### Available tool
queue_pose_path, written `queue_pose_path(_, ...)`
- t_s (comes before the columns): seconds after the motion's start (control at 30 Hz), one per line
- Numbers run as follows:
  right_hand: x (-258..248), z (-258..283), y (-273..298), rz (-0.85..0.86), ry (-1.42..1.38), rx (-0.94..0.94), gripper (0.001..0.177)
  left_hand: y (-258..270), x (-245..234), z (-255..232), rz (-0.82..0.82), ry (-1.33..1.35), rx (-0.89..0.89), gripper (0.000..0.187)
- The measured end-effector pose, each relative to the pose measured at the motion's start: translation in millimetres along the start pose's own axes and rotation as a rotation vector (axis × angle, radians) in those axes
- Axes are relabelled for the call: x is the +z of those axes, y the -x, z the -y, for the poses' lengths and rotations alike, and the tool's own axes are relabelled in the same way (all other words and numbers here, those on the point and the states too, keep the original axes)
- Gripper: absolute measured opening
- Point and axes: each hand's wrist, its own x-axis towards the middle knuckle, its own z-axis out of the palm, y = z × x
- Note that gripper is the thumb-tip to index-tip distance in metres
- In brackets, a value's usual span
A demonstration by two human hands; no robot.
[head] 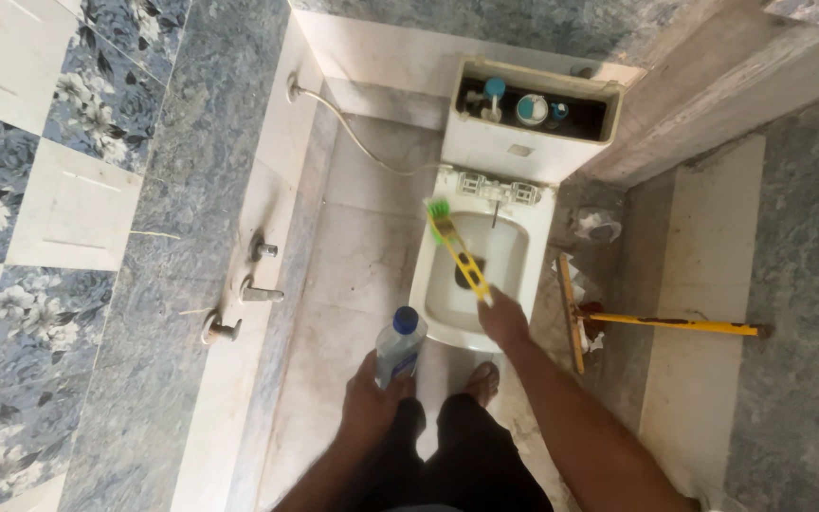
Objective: The person scrubs the inside of a white toilet bowl using a yellow-handled brush with green bristles. They hold a bottle of cleaning liquid in the other hand and repeatedly scrub the bowl's interior surfaces.
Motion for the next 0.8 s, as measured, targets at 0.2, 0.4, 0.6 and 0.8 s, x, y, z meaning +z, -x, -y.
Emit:
queue_pose_path(0.2,17.3,-50.1,99.5,0.078,-0.139,0.332,0.051,-2.0,5.2,3.7,0.014,-0.029,0.008,0.049)
queue_pose_path(0.4,46.3,-57.2,90.0,0.209,-0.091,0.445,0.041,0.5,9.8,1.2,0.06,-0.011,-0.078,0.047)
queue_pose_path(0.6,84.7,-35.0,43.9,0.369,-0.06,0.279,0.04,2.8,15.8,-2.2,0.033,-0.03,-0.111,0.047)
queue_pose_path(0.8,73.5,-40.3,34.8,0.421,0.096,0.369,0.035,4.8,15.1,-4.6,0.062,-0.041,-0.138,0.046)
